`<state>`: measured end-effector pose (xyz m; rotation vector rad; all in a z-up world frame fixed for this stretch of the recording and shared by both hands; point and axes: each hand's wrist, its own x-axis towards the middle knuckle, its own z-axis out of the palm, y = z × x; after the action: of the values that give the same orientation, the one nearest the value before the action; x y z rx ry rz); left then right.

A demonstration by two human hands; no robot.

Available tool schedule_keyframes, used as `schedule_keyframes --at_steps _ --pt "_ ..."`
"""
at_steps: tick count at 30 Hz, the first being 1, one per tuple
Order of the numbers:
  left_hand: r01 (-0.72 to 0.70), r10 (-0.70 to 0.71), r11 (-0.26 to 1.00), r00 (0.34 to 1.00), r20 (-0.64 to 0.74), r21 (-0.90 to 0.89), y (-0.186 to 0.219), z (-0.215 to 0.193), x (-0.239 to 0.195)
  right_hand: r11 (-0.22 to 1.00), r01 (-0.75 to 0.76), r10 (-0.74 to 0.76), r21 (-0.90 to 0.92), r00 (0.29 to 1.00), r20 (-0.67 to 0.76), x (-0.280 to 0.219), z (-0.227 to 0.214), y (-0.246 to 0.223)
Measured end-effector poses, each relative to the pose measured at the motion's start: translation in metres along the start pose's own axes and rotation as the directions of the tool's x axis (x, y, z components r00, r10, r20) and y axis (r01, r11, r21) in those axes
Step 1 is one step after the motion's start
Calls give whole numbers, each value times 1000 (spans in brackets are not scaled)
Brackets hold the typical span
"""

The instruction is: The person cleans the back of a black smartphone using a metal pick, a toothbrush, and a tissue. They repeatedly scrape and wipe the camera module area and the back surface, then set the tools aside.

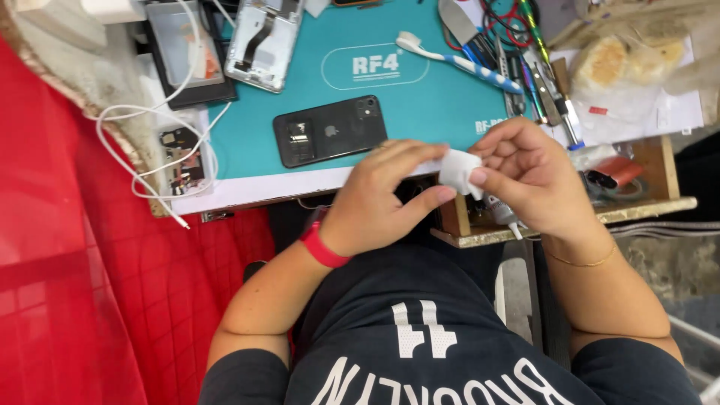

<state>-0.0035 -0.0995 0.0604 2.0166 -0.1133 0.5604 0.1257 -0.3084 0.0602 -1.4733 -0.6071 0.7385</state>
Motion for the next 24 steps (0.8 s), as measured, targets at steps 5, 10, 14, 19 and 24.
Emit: schedule_keyframes --at_steps 5,10,14,19,24 --pt "82 -117 974 981 -156 -210 -19 8 -7 995 96 -100 38 985 139 30 13 16" --pt "141 -191 959 962 -194 -245 -21 -6 -14 978 201 -167 -59 917 362 39 27 -6" --pt "169 -233 932 957 -175 -321 -21 2 -31 971 226 -195 -74 934 298 47 34 -2" --pt "258 -343 885 924 -167 -387 -24 20 -39 991 120 -130 52 944 303 54 40 12" --pt "285 -503 716 844 -187 -637 -34 30 -42 997 69 -73 27 973 220 59 41 16"
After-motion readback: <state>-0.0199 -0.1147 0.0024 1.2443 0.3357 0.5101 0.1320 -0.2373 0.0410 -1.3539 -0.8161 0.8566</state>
